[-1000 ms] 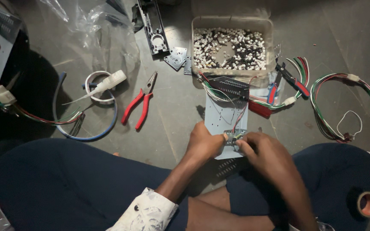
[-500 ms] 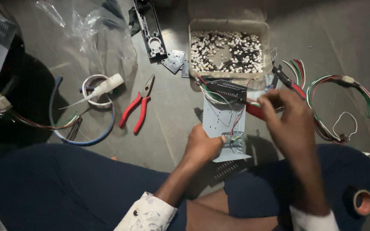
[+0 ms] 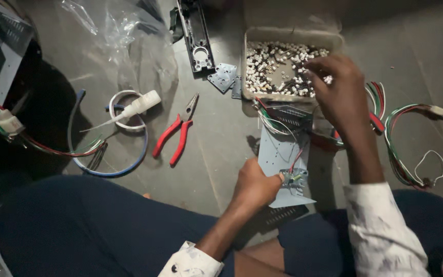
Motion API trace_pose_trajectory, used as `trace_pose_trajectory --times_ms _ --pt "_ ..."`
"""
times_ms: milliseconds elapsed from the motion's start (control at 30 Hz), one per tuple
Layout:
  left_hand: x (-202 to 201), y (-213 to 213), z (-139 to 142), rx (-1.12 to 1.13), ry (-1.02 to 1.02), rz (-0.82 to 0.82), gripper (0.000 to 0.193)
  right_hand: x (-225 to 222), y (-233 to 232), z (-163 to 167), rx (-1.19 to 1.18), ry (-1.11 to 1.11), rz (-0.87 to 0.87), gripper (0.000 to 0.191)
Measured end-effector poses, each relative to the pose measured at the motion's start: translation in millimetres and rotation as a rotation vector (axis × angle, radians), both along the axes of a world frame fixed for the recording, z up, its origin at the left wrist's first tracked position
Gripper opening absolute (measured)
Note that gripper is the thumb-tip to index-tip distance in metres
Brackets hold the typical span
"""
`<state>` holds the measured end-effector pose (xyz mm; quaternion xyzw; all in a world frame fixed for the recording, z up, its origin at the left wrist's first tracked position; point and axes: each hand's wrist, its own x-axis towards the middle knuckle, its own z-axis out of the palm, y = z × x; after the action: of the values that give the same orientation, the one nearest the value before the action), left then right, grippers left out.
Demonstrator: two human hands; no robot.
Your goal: The person assembles an electrical device by inserting a metal bracket into a metal housing, connecting multiple colored wires to terminals, and securing the bracket with a screwdriver. The person then flips the housing to inspect the front panel.
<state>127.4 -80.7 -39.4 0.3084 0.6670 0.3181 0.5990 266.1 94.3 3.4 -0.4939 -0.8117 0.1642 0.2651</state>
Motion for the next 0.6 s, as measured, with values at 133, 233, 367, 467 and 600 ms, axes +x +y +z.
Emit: trace_pose_trajectory --times_ms 133,233,367,467,600 --pt "-2.0 2.2 1.1 -0.004 -0.009 -0.004 0.031 -23.1 30.6 -13.6 -0.082 -0.133 0.006 0.025" --pt "-4.8 2.7 4.0 -0.089 -0.031 -0.014 0.03 -40.8 44.6 -18.4 -0.148 -0.187 0.053 0.032" --pt "-8.7 2.9 6.8 -0.097 -0.057 -0.004 0.03 -57.2 49.3 -19.6 -0.175 -0.174 0.174 0.028" --pt "-9.0 3.0 7.2 -0.018 0.017 -0.001 0.032 -58.3 49.2 -20.2 -0.146 -0.206 0.184 0.029" --pt "-10.1 3.6 6.1 -0.113 0.038 -0.038 0.035 -58.4 48.6 -22.0 -0.053 -0.29 0.127 0.031"
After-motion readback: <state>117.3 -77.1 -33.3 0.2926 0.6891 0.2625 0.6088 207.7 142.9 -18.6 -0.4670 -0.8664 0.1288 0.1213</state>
